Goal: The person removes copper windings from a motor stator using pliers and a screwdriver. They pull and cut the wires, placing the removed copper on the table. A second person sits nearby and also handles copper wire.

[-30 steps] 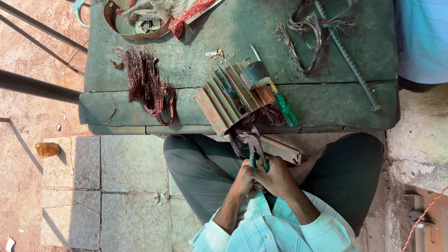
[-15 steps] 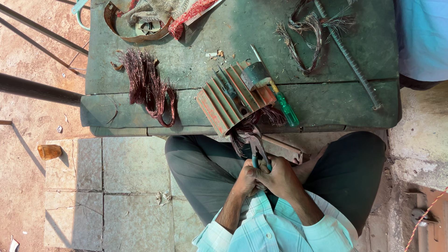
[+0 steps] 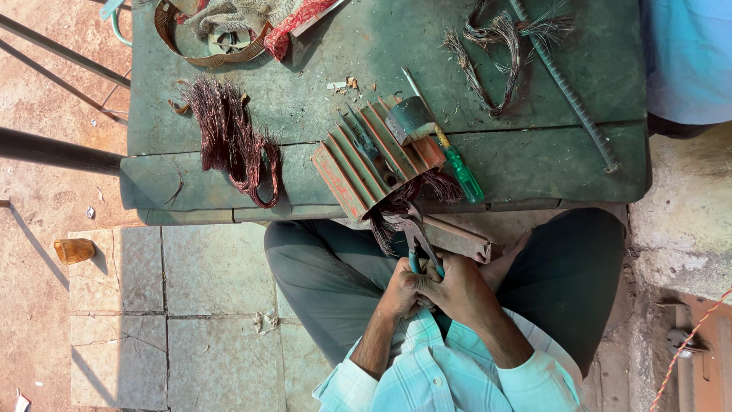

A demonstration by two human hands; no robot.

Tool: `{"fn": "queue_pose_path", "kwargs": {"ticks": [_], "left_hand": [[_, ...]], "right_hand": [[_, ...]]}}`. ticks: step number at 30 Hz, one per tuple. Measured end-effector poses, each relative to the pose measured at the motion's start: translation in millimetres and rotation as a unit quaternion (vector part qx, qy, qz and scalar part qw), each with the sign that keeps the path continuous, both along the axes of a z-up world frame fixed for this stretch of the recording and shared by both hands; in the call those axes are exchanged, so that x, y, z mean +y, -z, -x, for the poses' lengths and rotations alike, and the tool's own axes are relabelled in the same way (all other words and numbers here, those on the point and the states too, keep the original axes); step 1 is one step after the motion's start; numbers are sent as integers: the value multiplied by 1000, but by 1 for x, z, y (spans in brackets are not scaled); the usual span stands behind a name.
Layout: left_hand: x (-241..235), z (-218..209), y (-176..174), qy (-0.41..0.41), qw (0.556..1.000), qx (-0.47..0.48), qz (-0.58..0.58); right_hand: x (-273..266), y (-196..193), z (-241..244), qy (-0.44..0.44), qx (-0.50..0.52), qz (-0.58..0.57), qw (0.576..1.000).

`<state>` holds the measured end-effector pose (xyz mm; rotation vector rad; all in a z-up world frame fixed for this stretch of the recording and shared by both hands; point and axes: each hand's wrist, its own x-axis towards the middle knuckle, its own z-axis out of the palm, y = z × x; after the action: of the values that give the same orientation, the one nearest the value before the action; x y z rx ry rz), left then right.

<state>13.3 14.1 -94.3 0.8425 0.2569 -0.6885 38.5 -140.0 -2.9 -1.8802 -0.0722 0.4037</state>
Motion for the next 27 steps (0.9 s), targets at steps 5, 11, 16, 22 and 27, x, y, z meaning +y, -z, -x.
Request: {"fn": "queue_pose_path", "kwargs": {"ticks": [5, 11, 16, 22, 27], "left_hand": [[27, -9, 5, 23, 975, -170, -140], [21, -14, -17, 67, 960, -213, -170], [-23, -11, -100, 154, 909, -353, -159], [-38, -26, -218, 216, 659, -622, -365], [9, -68, -295, -108, 631, -677, -364]], "right_hand": [[-52, -48, -11, -23, 85, 217, 972], [-97, -60, 7, -2, 65, 120, 991], [-100, -51, 26, 59, -8, -160, 985], [-130, -76, 3, 59, -1, -213, 975], [-142, -110, -60, 21, -81, 384, 920]]}}
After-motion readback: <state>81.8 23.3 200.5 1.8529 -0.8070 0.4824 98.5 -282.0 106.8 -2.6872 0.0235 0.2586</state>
